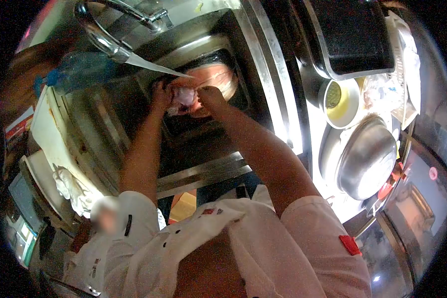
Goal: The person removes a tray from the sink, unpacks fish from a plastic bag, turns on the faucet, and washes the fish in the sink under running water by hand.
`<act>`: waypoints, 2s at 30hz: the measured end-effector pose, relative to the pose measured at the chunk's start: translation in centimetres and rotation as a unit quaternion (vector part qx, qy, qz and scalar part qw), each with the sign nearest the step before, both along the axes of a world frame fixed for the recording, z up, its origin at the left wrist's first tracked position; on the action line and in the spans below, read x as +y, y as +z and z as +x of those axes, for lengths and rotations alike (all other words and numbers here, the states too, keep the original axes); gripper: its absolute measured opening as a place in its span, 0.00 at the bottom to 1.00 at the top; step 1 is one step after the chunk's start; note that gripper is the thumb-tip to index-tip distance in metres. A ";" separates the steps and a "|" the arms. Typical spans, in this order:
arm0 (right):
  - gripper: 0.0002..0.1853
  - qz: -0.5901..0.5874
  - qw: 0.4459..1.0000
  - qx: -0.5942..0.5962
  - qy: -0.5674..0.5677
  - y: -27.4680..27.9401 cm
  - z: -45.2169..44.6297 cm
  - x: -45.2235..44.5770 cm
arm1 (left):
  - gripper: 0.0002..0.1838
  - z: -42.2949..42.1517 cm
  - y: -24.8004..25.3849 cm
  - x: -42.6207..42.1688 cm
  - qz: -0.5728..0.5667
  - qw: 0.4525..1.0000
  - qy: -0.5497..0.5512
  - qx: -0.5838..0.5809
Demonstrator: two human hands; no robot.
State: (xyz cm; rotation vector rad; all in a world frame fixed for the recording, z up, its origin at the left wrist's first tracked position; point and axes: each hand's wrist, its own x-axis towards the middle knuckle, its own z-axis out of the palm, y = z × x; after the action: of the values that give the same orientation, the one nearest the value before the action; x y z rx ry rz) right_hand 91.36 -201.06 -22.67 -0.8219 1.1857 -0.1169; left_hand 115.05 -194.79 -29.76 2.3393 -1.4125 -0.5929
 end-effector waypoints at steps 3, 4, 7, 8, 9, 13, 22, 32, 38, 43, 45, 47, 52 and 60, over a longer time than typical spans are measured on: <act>0.14 0.048 0.990 -0.117 -0.067 -0.4 1.3 -1.2 | 0.28 -3.2 2.9 0.3 0.034 0.997 -0.071 -0.009; 0.14 0.051 0.990 -0.119 -0.065 0.0 1.8 -1.9 | 0.29 -4.8 5.2 0.3 0.050 0.993 -0.105 -0.017; 0.18 0.100 0.981 -0.142 -0.092 2.2 3.7 -4.7 | 0.31 -7.7 9.2 2.8 0.083 0.980 -0.175 -0.034; 0.18 0.100 0.981 -0.143 -0.090 2.7 3.8 -5.7 | 0.31 -8.3 9.3 4.4 0.054 0.971 -0.227 -0.052; 0.17 -0.174 0.973 -0.054 0.140 3.1 3.7 -6.6 | 0.31 -8.7 9.0 5.2 0.043 0.965 -0.252 -0.060; 0.20 -0.353 0.894 -0.013 0.275 0.4 4.4 -6.8 | 0.29 -9.1 6.1 6.6 0.026 0.953 -0.280 -0.109; 0.22 -0.283 0.943 0.076 0.160 5.8 5.3 -5.2 | 0.21 -10.2 8.7 -6.3 -0.066 0.600 0.356 0.714; 0.28 -0.272 0.926 0.013 0.263 8.7 4.9 -5.6 | 0.16 -12.0 8.1 -7.8 -0.151 0.637 0.349 0.671; 0.17 -0.222 0.973 -0.061 -0.021 0.8 5.0 -4.8 | 0.12 -10.2 4.5 -4.8 -0.043 0.859 0.179 0.477; 0.25 0.076 0.988 0.098 0.095 1.8 1.2 -4.6 | 0.18 -6.9 12.4 -1.4 -0.036 0.913 -0.102 0.394; 0.28 0.044 0.989 0.103 0.094 0.3 -0.1 -4.4 | 0.21 -7.6 12.1 0.6 0.015 0.894 -0.149 0.422; 0.28 0.030 0.990 0.073 0.120 -0.2 -0.6 -4.4 | 0.23 -9.6 12.9 3.0 0.156 0.887 -0.228 0.370; 0.26 0.020 0.996 0.010 0.089 0.0 -1.4 -4.7 | 0.27 -9.9 8.7 5.3 0.060 0.965 -0.023 0.254; 0.22 0.043 0.997 -0.056 0.019 2.0 -2.7 -4.9 | 0.24 -10.6 5.2 7.0 0.131 0.968 -0.158 0.146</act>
State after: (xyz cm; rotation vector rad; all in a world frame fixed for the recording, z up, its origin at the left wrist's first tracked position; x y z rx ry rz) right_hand 88.65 -205.96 -20.62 -0.7516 1.0629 -0.0792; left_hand 104.46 -187.82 -24.57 2.1042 -1.6546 -1.2265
